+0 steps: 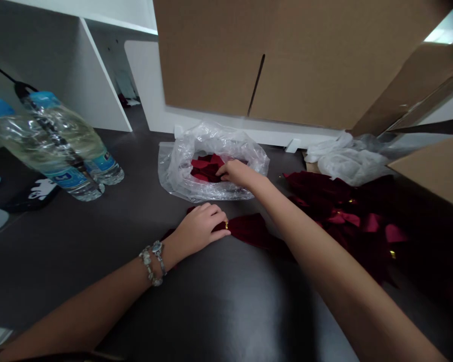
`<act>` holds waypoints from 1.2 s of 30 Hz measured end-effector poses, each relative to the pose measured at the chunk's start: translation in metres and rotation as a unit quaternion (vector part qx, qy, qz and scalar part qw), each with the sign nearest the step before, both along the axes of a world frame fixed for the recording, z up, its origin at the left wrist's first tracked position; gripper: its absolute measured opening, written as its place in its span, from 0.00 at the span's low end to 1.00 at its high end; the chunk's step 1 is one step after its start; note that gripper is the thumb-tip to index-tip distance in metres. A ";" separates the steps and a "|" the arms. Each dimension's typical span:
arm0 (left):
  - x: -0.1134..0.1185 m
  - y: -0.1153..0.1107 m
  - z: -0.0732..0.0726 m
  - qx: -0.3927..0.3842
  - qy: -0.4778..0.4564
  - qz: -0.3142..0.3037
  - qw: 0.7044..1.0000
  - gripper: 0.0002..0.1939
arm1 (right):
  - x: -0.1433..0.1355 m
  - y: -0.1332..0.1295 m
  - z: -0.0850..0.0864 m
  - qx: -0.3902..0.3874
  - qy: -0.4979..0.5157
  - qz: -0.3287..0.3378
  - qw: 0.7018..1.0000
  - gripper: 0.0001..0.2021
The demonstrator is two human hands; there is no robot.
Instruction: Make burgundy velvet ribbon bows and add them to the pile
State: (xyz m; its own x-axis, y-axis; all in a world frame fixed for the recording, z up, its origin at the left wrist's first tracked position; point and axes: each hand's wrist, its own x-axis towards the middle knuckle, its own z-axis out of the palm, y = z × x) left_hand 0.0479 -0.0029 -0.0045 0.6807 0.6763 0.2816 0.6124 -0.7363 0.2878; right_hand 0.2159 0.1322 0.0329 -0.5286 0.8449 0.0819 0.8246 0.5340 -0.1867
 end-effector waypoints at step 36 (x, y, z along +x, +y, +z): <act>-0.012 0.001 0.030 -0.533 -0.420 0.176 0.713 0.11 | 0.031 -0.125 0.006 -0.104 0.343 0.115 0.926 0.02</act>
State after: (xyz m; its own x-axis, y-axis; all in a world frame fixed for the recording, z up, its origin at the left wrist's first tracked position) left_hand 0.0357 -0.0015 0.0251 0.3099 0.8978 -0.3130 -0.0124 0.3330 0.9428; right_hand 0.2465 0.0069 0.0387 -0.5798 0.7521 0.3133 0.3432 0.5742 -0.7433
